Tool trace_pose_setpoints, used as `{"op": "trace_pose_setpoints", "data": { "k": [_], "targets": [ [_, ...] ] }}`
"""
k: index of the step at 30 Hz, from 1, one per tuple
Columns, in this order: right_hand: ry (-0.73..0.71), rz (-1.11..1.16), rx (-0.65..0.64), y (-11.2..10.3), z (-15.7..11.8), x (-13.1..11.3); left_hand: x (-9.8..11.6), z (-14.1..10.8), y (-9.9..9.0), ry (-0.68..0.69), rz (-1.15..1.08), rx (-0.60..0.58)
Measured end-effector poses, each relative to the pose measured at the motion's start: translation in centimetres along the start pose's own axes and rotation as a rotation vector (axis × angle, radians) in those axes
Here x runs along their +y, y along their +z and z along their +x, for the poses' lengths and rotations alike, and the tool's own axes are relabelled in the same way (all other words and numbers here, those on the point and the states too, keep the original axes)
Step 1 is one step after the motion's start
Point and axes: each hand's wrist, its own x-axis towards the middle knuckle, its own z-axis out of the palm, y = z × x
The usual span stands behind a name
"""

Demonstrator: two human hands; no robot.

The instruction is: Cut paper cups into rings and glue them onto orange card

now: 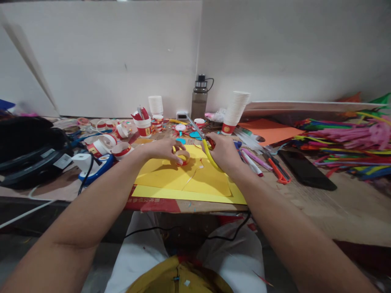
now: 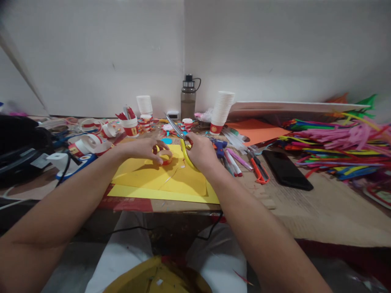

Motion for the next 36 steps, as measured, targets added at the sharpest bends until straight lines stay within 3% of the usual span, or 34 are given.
{"op": "trace_pose_setpoints", "data": {
  "k": [9,14,19,25,29,32,36],
  "targets": [
    [0.01,0.018,0.008,-0.1,0.0,-0.1,0.0,0.0,0.0,-0.05,0.023,0.009],
    [0.015,0.039,0.008,-0.1,0.0,-0.1,0.2,-0.1,0.1,-0.001,-0.004,-0.045],
    [0.076,0.154,0.031,-0.2,0.1,-0.1,0.1,-0.2,-0.5,0.027,-0.056,0.025],
    [0.116,0.487,-0.045,-0.4,0.2,-0.4,-0.1,-0.3,-0.1,0.156,-0.561,0.025],
    [0.174,0.741,-0.11,-0.6,0.1,-0.7,-0.3,0.0,0.8,0.146,-0.929,0.003],
    [0.201,0.848,-0.127,-0.8,0.0,-1.0,0.0,0.1,1.1,0.128,-1.06,0.018],
    [0.185,0.797,-0.074,-0.8,-0.1,-1.0,0.8,0.0,1.4,0.133,-1.143,-0.022]
  ]
}}
